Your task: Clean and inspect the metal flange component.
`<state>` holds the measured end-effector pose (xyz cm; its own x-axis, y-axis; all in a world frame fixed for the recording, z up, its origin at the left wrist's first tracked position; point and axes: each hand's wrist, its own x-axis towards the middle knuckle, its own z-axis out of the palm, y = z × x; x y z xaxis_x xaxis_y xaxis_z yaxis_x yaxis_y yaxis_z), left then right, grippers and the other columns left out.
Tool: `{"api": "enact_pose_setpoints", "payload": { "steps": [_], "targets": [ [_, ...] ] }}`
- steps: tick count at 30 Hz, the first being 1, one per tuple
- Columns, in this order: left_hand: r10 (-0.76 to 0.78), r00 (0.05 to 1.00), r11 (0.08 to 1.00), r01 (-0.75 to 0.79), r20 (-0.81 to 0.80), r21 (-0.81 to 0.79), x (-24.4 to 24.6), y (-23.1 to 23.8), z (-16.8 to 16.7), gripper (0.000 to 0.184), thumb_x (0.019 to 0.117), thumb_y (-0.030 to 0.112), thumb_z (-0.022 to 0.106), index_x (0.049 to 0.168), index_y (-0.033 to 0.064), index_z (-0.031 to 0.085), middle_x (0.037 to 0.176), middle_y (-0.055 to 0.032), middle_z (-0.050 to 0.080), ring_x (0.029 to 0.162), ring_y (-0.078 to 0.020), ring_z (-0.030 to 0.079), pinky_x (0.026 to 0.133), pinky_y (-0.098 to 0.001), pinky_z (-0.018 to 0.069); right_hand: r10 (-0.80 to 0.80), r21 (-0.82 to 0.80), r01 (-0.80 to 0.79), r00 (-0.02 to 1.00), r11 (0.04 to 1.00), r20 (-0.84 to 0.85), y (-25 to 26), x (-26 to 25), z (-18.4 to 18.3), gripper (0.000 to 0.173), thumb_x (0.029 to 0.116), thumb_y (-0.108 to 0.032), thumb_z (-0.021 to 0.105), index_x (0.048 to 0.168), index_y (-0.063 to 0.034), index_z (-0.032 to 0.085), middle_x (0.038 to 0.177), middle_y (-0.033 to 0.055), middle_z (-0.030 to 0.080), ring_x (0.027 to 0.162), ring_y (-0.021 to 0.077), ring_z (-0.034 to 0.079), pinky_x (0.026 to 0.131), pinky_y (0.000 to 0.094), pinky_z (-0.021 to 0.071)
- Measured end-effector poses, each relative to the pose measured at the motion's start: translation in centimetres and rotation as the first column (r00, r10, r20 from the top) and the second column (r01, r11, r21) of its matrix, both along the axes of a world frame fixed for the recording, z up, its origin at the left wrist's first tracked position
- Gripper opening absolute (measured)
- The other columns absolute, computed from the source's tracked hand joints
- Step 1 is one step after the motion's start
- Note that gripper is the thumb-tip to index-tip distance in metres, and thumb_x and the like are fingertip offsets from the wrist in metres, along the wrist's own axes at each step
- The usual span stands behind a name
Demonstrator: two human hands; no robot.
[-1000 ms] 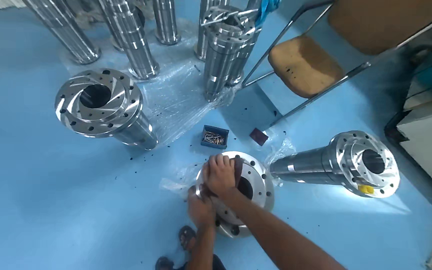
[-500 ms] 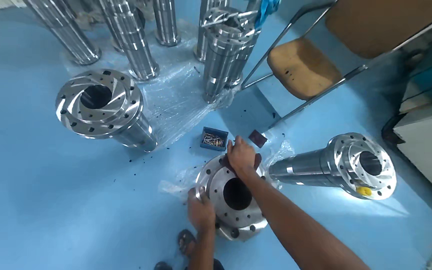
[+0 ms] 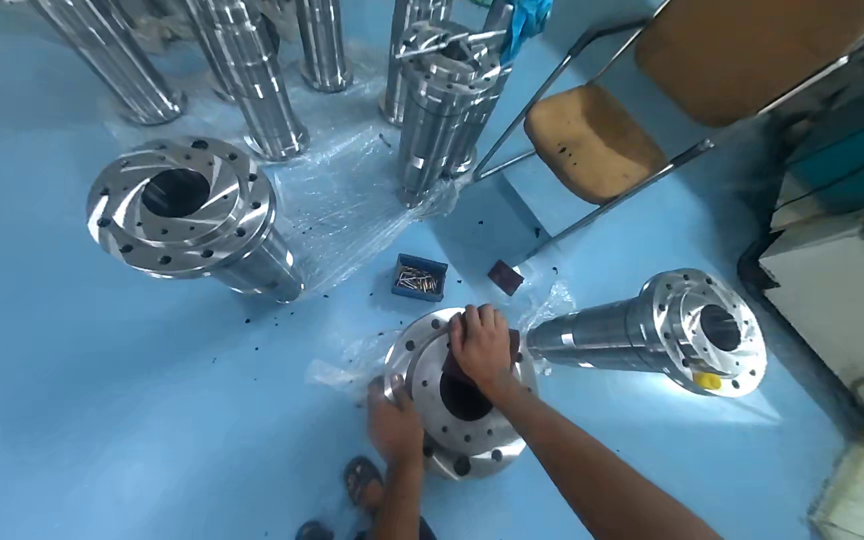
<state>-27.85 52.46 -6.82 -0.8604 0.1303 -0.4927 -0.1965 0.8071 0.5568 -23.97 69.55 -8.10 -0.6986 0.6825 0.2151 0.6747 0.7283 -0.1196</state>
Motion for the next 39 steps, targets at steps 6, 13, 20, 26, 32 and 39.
{"api": "enact_pose_setpoints", "payload": {
  "steps": [6, 13, 20, 26, 32, 39],
  "targets": [
    [0.013, 0.999, 1.0, -0.013, 0.04, 0.011, -0.1, 0.1, 0.1, 0.04, 0.1097, 0.037, 0.049, 0.133, 0.0073, 0.062, 0.115, -0.0171, 0.073, 0.102, -0.0344, 0.073, 0.087, -0.0556, 0.0575, -0.056, -0.214, 0.078, 0.993, 0.974, 0.108, 2.3, -1.9, 1.7, 0.041, 0.1035, -0.032, 0.048, 0.103, 0.0021, 0.069, 0.098, 0.0218, 0.07, 0.093, 0.0396, 0.07, 0.079, 0.055, 0.0551],
    [0.013, 1.0, 0.999, -0.013, 0.005, 0.037, -0.1, -0.1, 0.0, 0.038, 0.1093, 0.036, 0.051, 0.13, 0.0063, 0.063, 0.112, -0.0186, 0.073, 0.101, -0.0358, 0.072, 0.086, -0.0565, 0.057, -0.085, -0.068, 0.084, 0.996, 0.994, -0.008, 0.2, 1.4, 0.4, 0.044, 0.1022, -0.037, 0.049, 0.115, 0.0006, 0.069, 0.107, 0.0226, 0.065, 0.103, 0.0419, 0.064, 0.086, 0.0557, 0.0515],
    [0.011, 1.0, 1.0, -0.011, 0.027, 0.017, -0.2, -0.2, -0.1, 0.039, 0.1096, 0.038, 0.049, 0.132, 0.0091, 0.062, 0.114, -0.0173, 0.073, 0.103, -0.0346, 0.072, 0.087, -0.0564, 0.0568, -0.285, -0.235, 0.322, 0.942, 0.917, 0.18, 3.3, -0.7, 2.3, 0.047, 0.1088, -0.037, 0.038, 0.122, 0.0007, 0.063, 0.108, 0.0222, 0.071, 0.105, 0.0396, 0.07, 0.088, 0.0564, 0.0536],
    [0.015, 1.0, 0.999, -0.015, 0.004, 0.038, 0.0, 0.0, -0.2, 0.039, 0.1092, 0.037, 0.051, 0.13, 0.0066, 0.063, 0.112, -0.0184, 0.073, 0.101, -0.0362, 0.072, 0.085, -0.0569, 0.0571, -0.222, -0.097, 0.225, 0.974, 0.97, 0.042, -0.1, 4.5, 0.9, 0.044, 0.1021, -0.036, 0.05, 0.109, 0.0032, 0.068, 0.104, 0.0241, 0.066, 0.101, 0.0427, 0.066, 0.087, 0.0561, 0.053],
    [0.011, 1.0, 1.0, -0.011, -0.001, 0.026, -0.1, 0.0, 0.0, 0.04, 0.1096, 0.036, 0.05, 0.133, 0.0055, 0.062, 0.112, -0.0182, 0.073, 0.101, -0.0355, 0.073, 0.085, -0.0566, 0.0575, -0.208, -0.081, 0.208, 0.978, 0.975, 0.018, 1.2, 4.1, 0.6, 0.044, 0.1062, -0.034, 0.043, 0.113, 0.0021, 0.067, 0.106, 0.0229, 0.069, 0.103, 0.0407, 0.067, 0.09, 0.0566, 0.0531],
    [0.01, 1.0, 1.0, -0.009, -0.007, 0.026, 0.1, -0.1, 0.0, 0.04, 0.1096, 0.036, 0.05, 0.131, 0.0045, 0.063, 0.11, -0.0184, 0.073, 0.1, -0.0352, 0.073, 0.085, -0.0563, 0.0575, -0.202, -0.155, 0.208, 0.978, 0.966, 0.055, 2.7, 4.0, 1.0, 0.045, 0.1067, -0.034, 0.046, 0.116, 0.0049, 0.066, 0.104, 0.0244, 0.071, 0.1, 0.0424, 0.07, 0.086, 0.0574, 0.0551]
  ]
}}
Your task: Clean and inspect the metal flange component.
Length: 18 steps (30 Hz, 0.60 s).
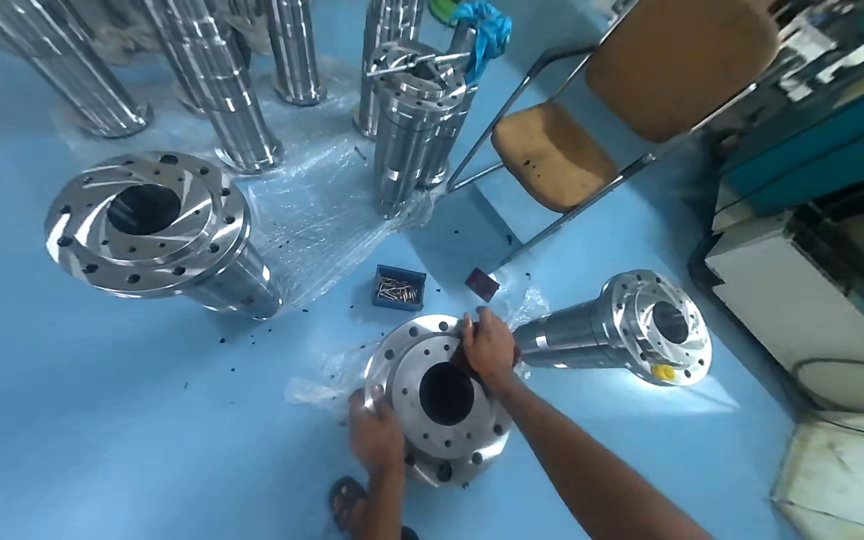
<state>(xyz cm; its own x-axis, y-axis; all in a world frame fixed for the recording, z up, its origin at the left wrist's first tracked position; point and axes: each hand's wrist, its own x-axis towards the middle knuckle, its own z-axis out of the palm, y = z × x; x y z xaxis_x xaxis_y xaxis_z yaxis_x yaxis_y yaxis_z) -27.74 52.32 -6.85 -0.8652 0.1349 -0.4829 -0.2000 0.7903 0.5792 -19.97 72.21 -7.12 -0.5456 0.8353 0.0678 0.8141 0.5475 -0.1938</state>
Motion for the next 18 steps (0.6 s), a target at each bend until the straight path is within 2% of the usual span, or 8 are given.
{"api": "enact_pose_setpoints", "payload": {
  "steps": [2, 4, 6, 9, 11, 13, 16, 18],
  "targets": [
    [0.004, 1.0, 1.0, -0.004, -0.012, 0.003, -0.1, 0.0, -0.2, 0.04, 0.1094, 0.037, 0.05, 0.13, 0.0052, 0.063, 0.11, -0.0176, 0.073, 0.101, -0.0344, 0.073, 0.085, -0.0556, 0.0578, -0.008, 0.052, 0.01, 1.0, 0.999, -0.027, -0.3, 0.1, -0.4, 0.046, 0.1066, -0.035, 0.044, 0.114, 0.0046, 0.066, 0.102, 0.0237, 0.071, 0.098, 0.0417, 0.07, 0.086, 0.0564, 0.0548],
    [0.002, 1.0, 1.0, -0.002, -0.008, 0.005, 0.0, -0.1, -0.2, 0.04, 0.1096, 0.036, 0.05, 0.13, 0.0052, 0.063, 0.111, -0.0181, 0.073, 0.102, -0.0351, 0.072, 0.086, -0.0563, 0.0574, 0.002, 0.133, 0.0, 1.0, 0.991, -0.012, -3.8, 1.9, -0.7, 0.051, 0.1034, -0.04, 0.043, 0.115, 0.0029, 0.068, 0.104, 0.0223, 0.068, 0.101, 0.0412, 0.067, 0.089, 0.0553, 0.0529],
    [0.002, 1.0, 1.0, -0.002, -0.014, 0.01, -0.1, 0.1, -0.1, 0.04, 0.1098, 0.036, 0.049, 0.131, 0.0044, 0.063, 0.111, -0.0187, 0.073, 0.101, -0.0362, 0.072, 0.085, -0.0569, 0.0574, 0.004, 0.173, -0.004, 1.0, 0.985, -0.003, -6.2, 2.9, -0.5, 0.057, 0.0995, -0.044, 0.046, 0.118, 0.0041, 0.07, 0.105, 0.0246, 0.068, 0.102, 0.0448, 0.066, 0.09, 0.0574, 0.0507],
    [-0.01, 1.0, 1.0, 0.01, -0.008, 0.008, 0.1, -0.3, -0.1, 0.04, 0.11, 0.035, 0.049, 0.132, 0.0039, 0.062, 0.113, -0.0192, 0.073, 0.103, -0.0361, 0.072, 0.087, -0.0566, 0.057, 0.062, 0.032, -0.062, 0.998, 0.998, -0.007, -2.9, 2.7, -0.3, 0.057, 0.1016, -0.042, 0.048, 0.126, 0.0066, 0.063, 0.11, 0.0265, 0.069, 0.105, 0.0448, 0.067, 0.092, 0.0584, 0.0521],
    [-0.004, 1.0, 1.0, 0.004, -0.011, 0.014, -0.1, -0.1, 0.1, 0.039, 0.1098, 0.035, 0.05, 0.131, 0.0042, 0.062, 0.113, -0.0195, 0.073, 0.103, -0.0362, 0.072, 0.087, -0.0566, 0.0568, 0.062, -0.008, -0.063, 0.996, 0.998, -0.063, 0.1, 1.7, -0.3, 0.055, 0.105, -0.039, 0.045, 0.132, 0.0065, 0.059, 0.109, 0.0259, 0.071, 0.102, 0.0438, 0.069, 0.088, 0.0589, 0.0537],
    [-0.001, 1.0, 1.0, 0.002, -0.008, 0.016, 0.0, -0.1, 0.2, 0.039, 0.1098, 0.035, 0.05, 0.129, 0.0038, 0.063, 0.111, -0.0206, 0.073, 0.101, -0.0372, 0.072, 0.087, -0.0576, 0.0563, 0.052, 0.091, -0.046, 0.997, 0.995, -0.065, -1.3, 1.9, -0.6, 0.053, 0.1042, -0.039, 0.045, 0.129, 0.0059, 0.061, 0.107, 0.0243, 0.07, 0.1, 0.0423, 0.069, 0.087, 0.0583, 0.0527],
    [0.0, 1.0, 1.0, 0.0, 0.003, 0.016, -0.1, 0.2, 0.3, 0.041, 0.11, 0.036, 0.049, 0.131, 0.0037, 0.062, 0.111, -0.0211, 0.073, 0.102, -0.0381, 0.072, 0.088, -0.0582, 0.0559, 0.096, 0.225, -0.093, 0.995, 0.97, -0.002, -5.6, 3.5, -0.7, 0.057, 0.1001, -0.046, 0.046, 0.121, 0.0014, 0.069, 0.106, 0.0215, 0.068, 0.1, 0.0412, 0.066, 0.089, 0.0567, 0.0501],
    [-0.006, 1.0, 1.0, 0.006, 0.001, 0.008, 0.1, 0.0, 0.2, 0.041, 0.11, 0.036, 0.049, 0.132, 0.0034, 0.062, 0.109, -0.0218, 0.073, 0.101, -0.0395, 0.072, 0.087, -0.0595, 0.0556, 0.155, 0.19, -0.152, 0.988, 0.97, -0.002, -4.6, 3.8, -0.6, 0.056, 0.1, -0.045, 0.046, 0.116, 0.0029, 0.069, 0.101, 0.0221, 0.068, 0.095, 0.0417, 0.067, 0.083, 0.0565, 0.0517]
  ]
}}
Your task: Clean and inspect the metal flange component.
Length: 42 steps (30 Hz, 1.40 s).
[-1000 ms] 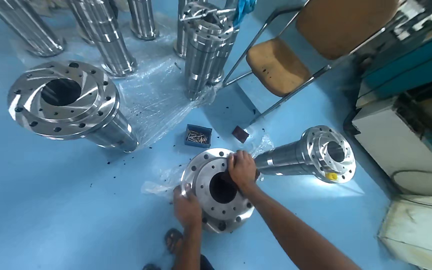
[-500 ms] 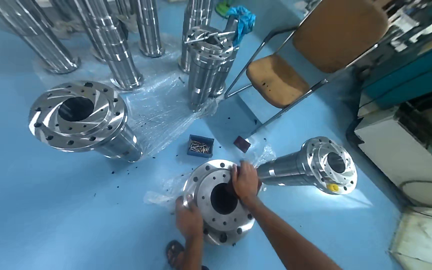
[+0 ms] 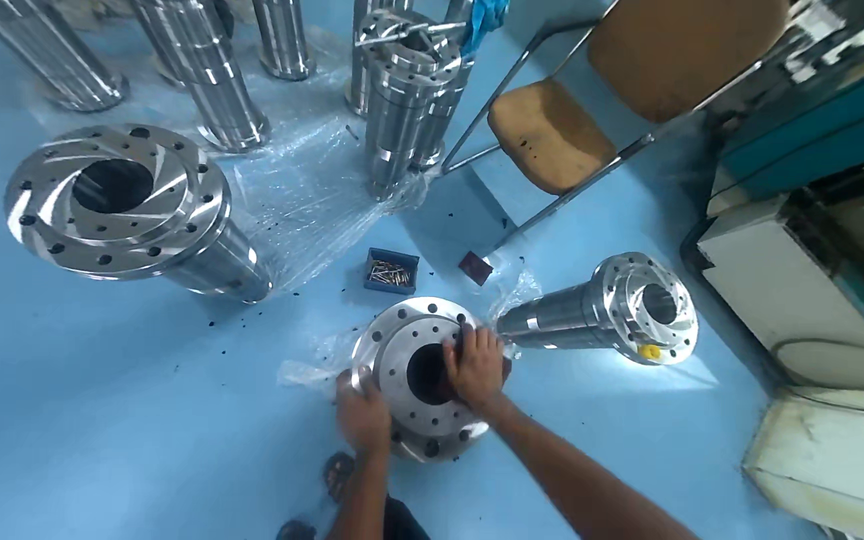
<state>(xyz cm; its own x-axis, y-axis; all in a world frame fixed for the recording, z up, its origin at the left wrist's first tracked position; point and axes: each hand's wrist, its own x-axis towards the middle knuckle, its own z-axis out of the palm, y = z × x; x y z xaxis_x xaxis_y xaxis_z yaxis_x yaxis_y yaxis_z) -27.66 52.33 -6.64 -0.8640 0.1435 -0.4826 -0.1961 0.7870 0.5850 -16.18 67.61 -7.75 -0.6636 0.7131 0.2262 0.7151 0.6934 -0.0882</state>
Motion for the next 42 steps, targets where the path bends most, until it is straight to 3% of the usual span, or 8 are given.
{"api": "enact_pose_setpoints", "payload": {
  "steps": [4, 9, 14, 19, 24, 29, 34, 42],
  "targets": [
    [-0.002, 1.0, 1.0, 0.002, -0.009, 0.017, -0.2, 0.0, -0.1, 0.041, 0.1102, 0.036, 0.049, 0.131, 0.0026, 0.062, 0.107, -0.0223, 0.073, 0.1, -0.0395, 0.072, 0.088, -0.059, 0.0555, -0.016, -0.094, 0.01, 0.998, 0.996, -0.06, 4.6, -1.5, 0.2, 0.05, 0.1021, -0.034, 0.047, 0.124, 0.0076, 0.063, 0.104, 0.0247, 0.071, 0.097, 0.0425, 0.07, 0.084, 0.0579, 0.0531],
    [0.003, 1.0, 1.0, -0.003, 0.001, 0.007, -0.2, 0.1, -0.2, 0.041, 0.1101, 0.037, 0.049, 0.131, 0.004, 0.061, 0.106, -0.0215, 0.073, 0.099, -0.0396, 0.072, 0.086, -0.0592, 0.0557, 0.024, 0.068, -0.023, 1.0, 0.997, -0.007, -2.1, 0.3, -0.3, 0.055, 0.0994, -0.046, 0.047, 0.122, -0.0008, 0.07, 0.109, 0.0215, 0.068, 0.1, 0.0415, 0.065, 0.088, 0.057, 0.0491],
    [0.014, 1.0, 1.0, -0.013, -0.011, 0.018, -0.2, 0.0, -0.4, 0.04, 0.1099, 0.037, 0.05, 0.13, 0.005, 0.063, 0.101, -0.0199, 0.073, 0.095, -0.0382, 0.072, 0.085, -0.0589, 0.0559, 0.09, -0.083, -0.099, 0.99, 0.992, -0.108, 5.0, -1.1, -0.3, 0.049, 0.0994, -0.036, 0.048, 0.12, 0.005, 0.066, 0.101, 0.0234, 0.069, 0.095, 0.0421, 0.069, 0.082, 0.0565, 0.0533],
    [0.006, 1.0, 1.0, -0.006, 0.0, 0.02, -0.1, 0.0, -0.3, 0.041, 0.1101, 0.038, 0.048, 0.13, 0.0049, 0.062, 0.104, -0.0212, 0.073, 0.098, -0.0405, 0.071, 0.085, -0.0611, 0.0548, 0.079, 0.054, -0.078, 0.997, 0.996, -0.012, -1.9, 0.5, 0.0, 0.05, 0.0988, -0.041, 0.049, 0.122, -0.0024, 0.069, 0.109, 0.0201, 0.068, 0.101, 0.0396, 0.066, 0.09, 0.0565, 0.05],
    [0.001, 1.0, 1.0, -0.001, 0.004, 0.022, 0.0, -0.2, -0.3, 0.041, 0.1102, 0.037, 0.049, 0.131, 0.0049, 0.062, 0.102, -0.0211, 0.073, 0.096, -0.0395, 0.072, 0.084, -0.0601, 0.0558, 0.209, -0.034, -0.213, 0.973, 0.977, -0.097, 4.7, -0.3, -0.4, 0.048, 0.0997, -0.036, 0.046, 0.117, 0.0028, 0.068, 0.101, 0.0221, 0.068, 0.097, 0.0421, 0.067, 0.085, 0.0559, 0.0515],
    [0.007, 1.0, 1.0, -0.007, 0.015, 0.015, 0.0, -0.1, -0.4, 0.041, 0.11, 0.039, 0.049, 0.132, 0.0059, 0.061, 0.102, -0.0207, 0.073, 0.097, -0.0398, 0.072, 0.085, -0.0609, 0.0551, 0.206, 0.066, -0.203, 0.978, 0.977, -0.029, -1.7, 0.8, -0.2, 0.05, 0.1007, -0.043, 0.047, 0.122, -0.0025, 0.069, 0.116, 0.0199, 0.068, 0.107, 0.0387, 0.066, 0.09, 0.0547, 0.0512],
    [-0.01, 1.0, 1.0, 0.01, 0.018, 0.023, -0.3, -0.1, -0.2, 0.043, 0.1102, 0.038, 0.048, 0.132, 0.0041, 0.061, 0.104, -0.022, 0.072, 0.098, -0.0404, 0.071, 0.086, -0.0607, 0.0553, 0.324, -0.017, -0.328, 0.941, 0.945, -0.099, 4.1, 0.2, -0.7, 0.048, 0.1013, -0.041, 0.045, 0.122, -0.0043, 0.068, 0.109, 0.018, 0.069, 0.103, 0.0379, 0.066, 0.092, 0.0544, 0.0504],
    [0.021, 1.0, 0.993, -0.022, 0.013, 0.12, -0.3, -0.8, -1.0, 0.038, 0.1093, 0.034, 0.052, 0.13, 0.0037, 0.061, 0.1, -0.0197, 0.073, 0.093, -0.0372, 0.072, 0.084, -0.0585, 0.0561, 0.262, -0.012, -0.262, 0.965, 0.965, -0.016, -9.1, -1.6, 0.2, 0.046, 0.1013, -0.043, 0.049, 0.117, -0.0075, 0.073, 0.111, 0.0153, 0.071, 0.104, 0.0335, 0.068, 0.091, 0.0507, 0.0532]
  ]
}}
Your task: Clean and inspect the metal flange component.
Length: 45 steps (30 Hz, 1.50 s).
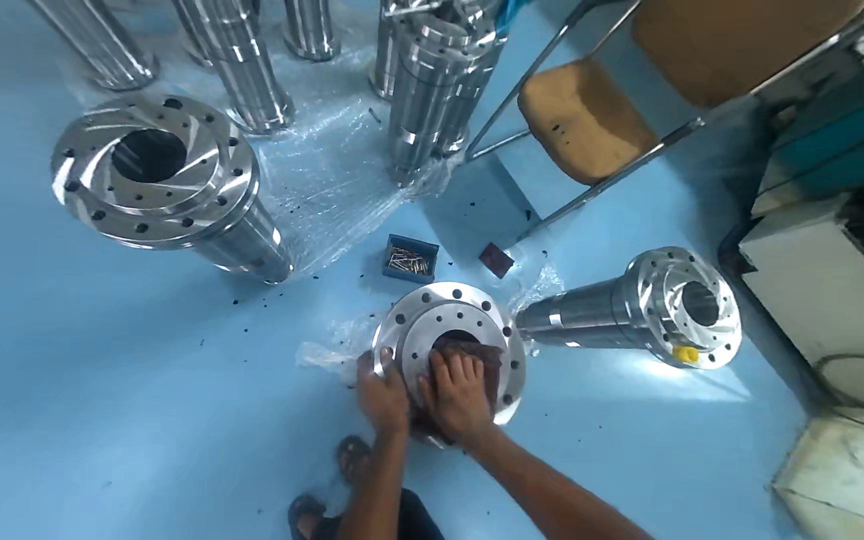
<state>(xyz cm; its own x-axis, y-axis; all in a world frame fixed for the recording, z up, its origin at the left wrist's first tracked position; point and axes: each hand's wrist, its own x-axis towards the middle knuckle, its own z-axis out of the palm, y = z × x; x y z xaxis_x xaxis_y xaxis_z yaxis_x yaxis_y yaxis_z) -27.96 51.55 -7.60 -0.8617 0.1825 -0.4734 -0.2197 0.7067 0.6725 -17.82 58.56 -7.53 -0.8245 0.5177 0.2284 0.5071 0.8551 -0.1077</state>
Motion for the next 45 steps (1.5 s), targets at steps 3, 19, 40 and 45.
{"api": "enact_pose_setpoints", "payload": {
  "steps": [3, 19, 40, 45],
  "targets": [
    [0.073, 0.997, 0.984, -0.071, -0.005, 0.161, 0.3, -0.5, -0.9, 0.033, 0.1109, 0.028, 0.048, 0.124, 0.002, 0.063, 0.099, -0.0171, 0.072, 0.092, -0.0308, 0.071, 0.085, -0.0533, 0.0565, 0.047, 0.008, -0.048, 0.998, 0.999, 0.03, -0.3, -3.1, 0.4, 0.045, 0.1024, -0.041, 0.046, 0.119, -0.0088, 0.073, 0.119, 0.0159, 0.071, 0.112, 0.0338, 0.068, 0.096, 0.0537, 0.0507],
    [0.07, 0.997, 0.995, -0.068, -0.021, 0.071, 0.4, -0.5, -0.4, 0.044, 0.1138, 0.033, 0.037, 0.127, 0.0013, 0.065, 0.105, -0.0219, 0.072, 0.1, -0.0356, 0.07, 0.092, -0.057, 0.0536, -0.213, -0.051, 0.221, 0.968, 0.974, 0.133, 10.3, 2.7, 0.2, 0.062, 0.1075, -0.045, 0.036, 0.145, 0.0023, 0.051, 0.152, 0.0275, 0.047, 0.142, 0.0435, 0.045, 0.117, 0.0634, 0.0319],
    [0.202, 0.977, 0.889, -0.215, 0.073, 0.405, 0.8, -1.4, -2.2, 0.04, 0.1132, 0.024, 0.035, 0.123, 0.0002, 0.066, 0.101, -0.0125, 0.071, 0.091, -0.0173, 0.07, 0.085, -0.0392, 0.0593, 0.115, -0.05, -0.113, 0.993, 0.992, 0.032, 1.3, -8.4, 0.3, 0.041, 0.1009, -0.013, 0.052, 0.138, 0.0018, 0.059, 0.155, 0.0207, 0.049, 0.147, 0.037, 0.043, 0.122, 0.0576, 0.0283],
    [0.121, 0.993, 0.929, -0.115, 0.004, 0.351, 0.4, -1.6, -0.6, 0.04, 0.1124, 0.016, 0.036, 0.133, -0.0097, 0.059, 0.123, -0.0263, 0.068, 0.115, -0.0311, 0.067, 0.105, -0.0479, 0.0518, 0.143, -0.174, -0.124, 0.985, 0.977, 0.099, 0.3, -6.5, 1.3, 0.051, 0.0938, -0.011, 0.06, 0.144, -0.0012, 0.057, 0.156, 0.0167, 0.049, 0.149, 0.0335, 0.042, 0.123, 0.0562, 0.0295]
  ]
}}
